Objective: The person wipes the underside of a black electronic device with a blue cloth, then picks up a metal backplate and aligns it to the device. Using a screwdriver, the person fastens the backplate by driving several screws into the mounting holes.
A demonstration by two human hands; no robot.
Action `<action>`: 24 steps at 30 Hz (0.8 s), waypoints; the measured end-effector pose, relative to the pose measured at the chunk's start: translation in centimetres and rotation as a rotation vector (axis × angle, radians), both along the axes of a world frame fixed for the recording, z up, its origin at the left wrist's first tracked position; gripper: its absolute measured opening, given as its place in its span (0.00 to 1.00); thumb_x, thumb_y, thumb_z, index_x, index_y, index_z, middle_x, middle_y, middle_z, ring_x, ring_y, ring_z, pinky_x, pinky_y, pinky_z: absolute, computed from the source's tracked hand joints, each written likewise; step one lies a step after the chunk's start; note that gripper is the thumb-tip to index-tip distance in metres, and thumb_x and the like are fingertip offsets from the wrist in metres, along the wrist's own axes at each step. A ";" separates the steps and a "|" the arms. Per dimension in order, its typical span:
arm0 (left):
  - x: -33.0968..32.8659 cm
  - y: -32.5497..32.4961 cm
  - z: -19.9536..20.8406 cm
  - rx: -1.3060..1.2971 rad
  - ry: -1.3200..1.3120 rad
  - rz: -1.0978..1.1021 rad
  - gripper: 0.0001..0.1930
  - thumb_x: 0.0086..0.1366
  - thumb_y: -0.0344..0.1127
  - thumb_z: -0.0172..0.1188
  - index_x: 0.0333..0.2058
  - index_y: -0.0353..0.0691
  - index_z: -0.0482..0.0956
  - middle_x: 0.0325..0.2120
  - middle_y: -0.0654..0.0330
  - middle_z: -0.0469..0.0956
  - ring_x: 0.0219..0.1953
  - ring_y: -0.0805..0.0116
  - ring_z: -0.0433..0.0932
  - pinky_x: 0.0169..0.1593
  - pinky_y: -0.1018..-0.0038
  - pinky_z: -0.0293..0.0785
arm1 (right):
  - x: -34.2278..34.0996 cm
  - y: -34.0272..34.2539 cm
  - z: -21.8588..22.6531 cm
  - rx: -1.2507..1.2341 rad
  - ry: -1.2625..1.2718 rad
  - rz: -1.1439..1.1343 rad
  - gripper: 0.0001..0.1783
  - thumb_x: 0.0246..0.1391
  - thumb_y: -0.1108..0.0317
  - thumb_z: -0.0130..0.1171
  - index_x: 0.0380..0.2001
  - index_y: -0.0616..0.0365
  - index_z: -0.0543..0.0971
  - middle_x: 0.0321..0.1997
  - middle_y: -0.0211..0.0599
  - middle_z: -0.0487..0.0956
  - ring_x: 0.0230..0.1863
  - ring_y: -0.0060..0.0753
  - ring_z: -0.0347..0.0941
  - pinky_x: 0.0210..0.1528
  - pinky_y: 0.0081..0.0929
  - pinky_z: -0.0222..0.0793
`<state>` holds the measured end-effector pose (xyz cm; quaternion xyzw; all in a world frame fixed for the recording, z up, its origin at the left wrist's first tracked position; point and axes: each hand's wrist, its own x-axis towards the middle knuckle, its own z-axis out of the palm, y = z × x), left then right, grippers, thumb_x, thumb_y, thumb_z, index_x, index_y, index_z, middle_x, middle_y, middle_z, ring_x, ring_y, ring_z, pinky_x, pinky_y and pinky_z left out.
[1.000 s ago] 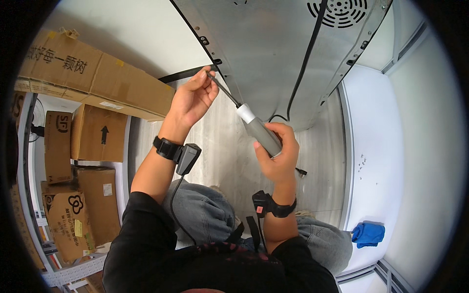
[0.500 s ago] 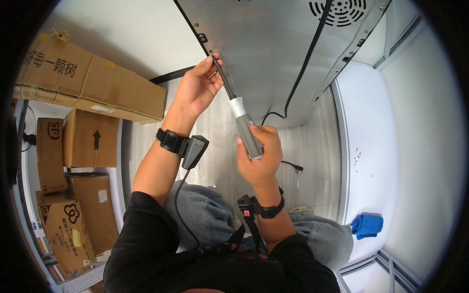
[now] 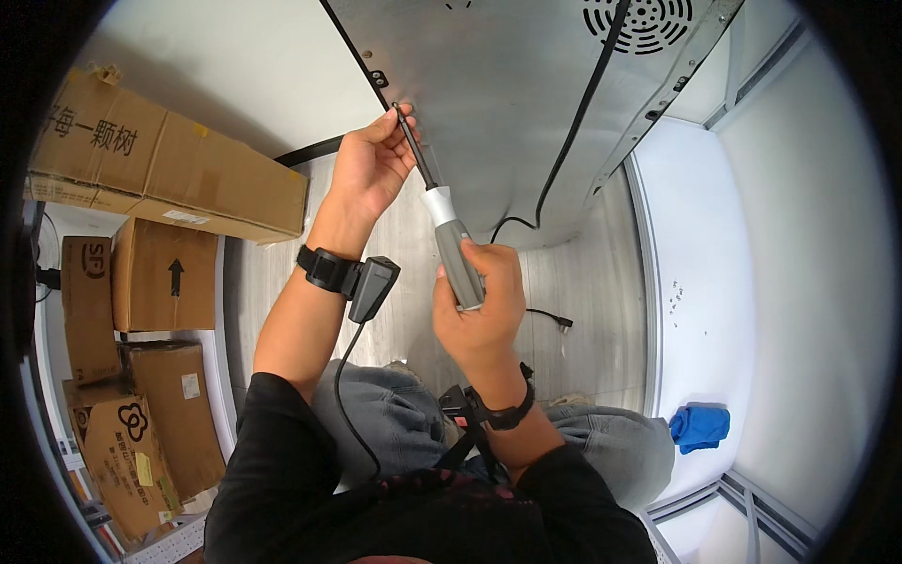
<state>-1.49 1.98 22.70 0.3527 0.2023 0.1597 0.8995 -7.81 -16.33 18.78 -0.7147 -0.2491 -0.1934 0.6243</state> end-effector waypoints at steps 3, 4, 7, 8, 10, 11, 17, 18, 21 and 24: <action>-0.1 0.0 0.1 0.023 0.036 -0.026 0.09 0.66 0.31 0.49 0.38 0.34 0.75 0.30 0.62 0.75 0.33 0.73 0.74 0.40 0.77 0.73 | -0.3 0.0 0.6 -0.045 -0.015 -0.012 0.22 0.38 0.83 0.61 0.40 0.61 0.71 0.35 0.44 0.73 0.33 0.40 0.72 0.36 0.31 0.70; -0.2 0.1 0.3 0.038 0.048 -0.032 0.09 0.66 0.31 0.49 0.38 0.34 0.75 0.30 0.62 0.75 0.32 0.74 0.74 0.39 0.78 0.73 | -0.4 0.0 0.9 -0.069 -0.028 -0.024 0.22 0.37 0.83 0.61 0.40 0.61 0.71 0.36 0.44 0.72 0.34 0.41 0.72 0.37 0.31 0.70; -0.3 0.4 0.5 0.054 0.072 -0.070 0.09 0.67 0.32 0.48 0.38 0.34 0.75 0.30 0.63 0.75 0.32 0.75 0.74 0.38 0.79 0.72 | -0.9 0.0 1.9 -0.142 -0.074 -0.065 0.23 0.37 0.83 0.61 0.41 0.62 0.71 0.40 0.46 0.70 0.39 0.43 0.70 0.39 0.32 0.69; -0.3 0.6 0.5 0.056 0.074 -0.086 0.09 0.67 0.31 0.48 0.38 0.34 0.75 0.30 0.63 0.76 0.32 0.75 0.74 0.37 0.79 0.72 | -0.9 0.1 2.3 -0.149 -0.092 -0.074 0.23 0.37 0.83 0.61 0.41 0.62 0.71 0.42 0.47 0.69 0.40 0.44 0.70 0.39 0.33 0.69; -0.2 0.8 0.6 0.032 0.067 -0.106 0.09 0.67 0.31 0.48 0.38 0.34 0.75 0.30 0.63 0.76 0.32 0.76 0.74 0.37 0.80 0.73 | -0.9 0.2 3.0 -0.178 -0.116 -0.070 0.23 0.37 0.84 0.60 0.42 0.62 0.70 0.44 0.48 0.67 0.42 0.45 0.68 0.40 0.33 0.68; -0.2 0.9 0.7 0.015 0.063 -0.114 0.09 0.67 0.32 0.48 0.37 0.34 0.75 0.30 0.63 0.75 0.32 0.76 0.74 0.37 0.80 0.73 | -1.1 0.4 3.2 -0.192 -0.117 -0.062 0.23 0.37 0.84 0.60 0.42 0.63 0.70 0.45 0.48 0.67 0.43 0.45 0.68 0.41 0.33 0.68; -0.4 1.7 0.3 0.022 0.100 -0.203 0.10 0.67 0.34 0.49 0.38 0.34 0.76 0.29 0.62 0.77 0.26 0.74 0.73 0.33 0.78 0.73 | -2.8 1.6 2.9 -0.141 -0.038 -0.042 0.26 0.38 0.85 0.58 0.44 0.63 0.67 0.46 0.48 0.65 0.44 0.46 0.68 0.42 0.33 0.68; -0.5 1.8 0.2 0.021 0.053 -0.251 0.11 0.67 0.34 0.47 0.41 0.34 0.75 0.30 0.62 0.77 0.28 0.74 0.74 0.35 0.77 0.74 | -2.9 1.8 2.7 -0.125 -0.025 -0.050 0.26 0.38 0.85 0.58 0.45 0.64 0.66 0.45 0.48 0.65 0.44 0.46 0.68 0.42 0.33 0.68; -1.4 1.9 -0.2 -0.006 -0.100 -0.380 0.15 0.69 0.35 0.44 0.48 0.33 0.72 0.34 0.58 0.79 0.33 0.71 0.78 0.36 0.77 0.76 | -3.0 2.2 2.9 -0.027 -0.012 -0.042 0.24 0.40 0.84 0.58 0.44 0.65 0.66 0.45 0.47 0.65 0.43 0.43 0.68 0.43 0.32 0.69; -2.1 1.6 0.5 0.033 -0.119 -0.444 0.15 0.69 0.36 0.45 0.49 0.32 0.71 0.36 0.56 0.79 0.32 0.69 0.79 0.34 0.78 0.77 | -3.7 2.1 3.0 -0.066 0.101 -0.051 0.26 0.46 0.83 0.57 0.49 0.63 0.62 0.50 0.43 0.62 0.37 0.32 0.73 0.40 0.27 0.72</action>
